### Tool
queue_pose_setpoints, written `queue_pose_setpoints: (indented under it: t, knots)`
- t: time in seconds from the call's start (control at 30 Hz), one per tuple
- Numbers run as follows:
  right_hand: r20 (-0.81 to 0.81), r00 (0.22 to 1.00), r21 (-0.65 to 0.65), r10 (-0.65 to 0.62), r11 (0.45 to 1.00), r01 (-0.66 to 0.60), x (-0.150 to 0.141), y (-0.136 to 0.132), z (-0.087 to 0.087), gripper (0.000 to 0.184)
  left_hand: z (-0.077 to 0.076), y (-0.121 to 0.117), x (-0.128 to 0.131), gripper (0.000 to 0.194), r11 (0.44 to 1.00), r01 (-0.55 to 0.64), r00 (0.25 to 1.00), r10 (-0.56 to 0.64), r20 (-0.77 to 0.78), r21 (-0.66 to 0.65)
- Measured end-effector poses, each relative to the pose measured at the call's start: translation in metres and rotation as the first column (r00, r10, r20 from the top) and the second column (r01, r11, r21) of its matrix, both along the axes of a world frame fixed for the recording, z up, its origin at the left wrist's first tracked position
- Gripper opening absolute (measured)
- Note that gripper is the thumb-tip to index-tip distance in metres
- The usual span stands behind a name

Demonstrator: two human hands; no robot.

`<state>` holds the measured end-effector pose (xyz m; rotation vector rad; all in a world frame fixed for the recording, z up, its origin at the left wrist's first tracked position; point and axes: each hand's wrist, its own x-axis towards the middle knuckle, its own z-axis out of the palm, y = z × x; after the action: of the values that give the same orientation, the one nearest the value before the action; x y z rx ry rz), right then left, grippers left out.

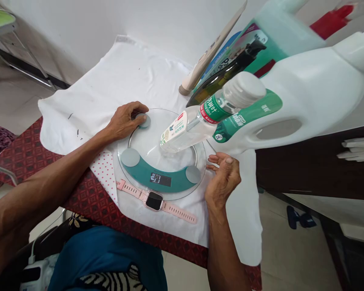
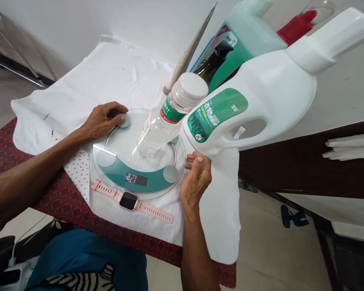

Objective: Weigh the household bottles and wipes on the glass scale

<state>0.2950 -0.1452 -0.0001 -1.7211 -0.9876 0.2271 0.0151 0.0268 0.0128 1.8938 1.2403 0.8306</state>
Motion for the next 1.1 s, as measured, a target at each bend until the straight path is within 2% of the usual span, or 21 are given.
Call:
queue_pose_setpoints:
  t: [0.13,0.33,0.57,1.1]
  knots:
    - [-0.01,1.0,-0.065,0.013,0.998,-0.013,0.003,0.005,-0.004,0.065,-0.001,0.0,0.0,0.033,1.0,0.005,1.0,-0.005,-0.001,-0.021]
    - [-0.047,0.999,-0.078,0.028,0.996,-0.032,0.009,0.007,-0.009,0.077,0.0,-0.001,0.0,0.032,1.0,0.019,1.0,-0.019,0.008,-0.004]
    - [-0.006,0.996,-0.097,0.087,0.991,-0.087,0.011,0.005,-0.012,0.078,0.0,-0.001,-0.001,0.033,1.0,0.029,1.0,-0.029,0.01,0.0]
    - [-0.048,0.997,-0.093,0.056,0.994,-0.06,0.01,0.011,-0.012,0.081,-0.005,0.003,-0.005,0.031,0.997,0.022,1.0,-0.022,-0.004,0.076]
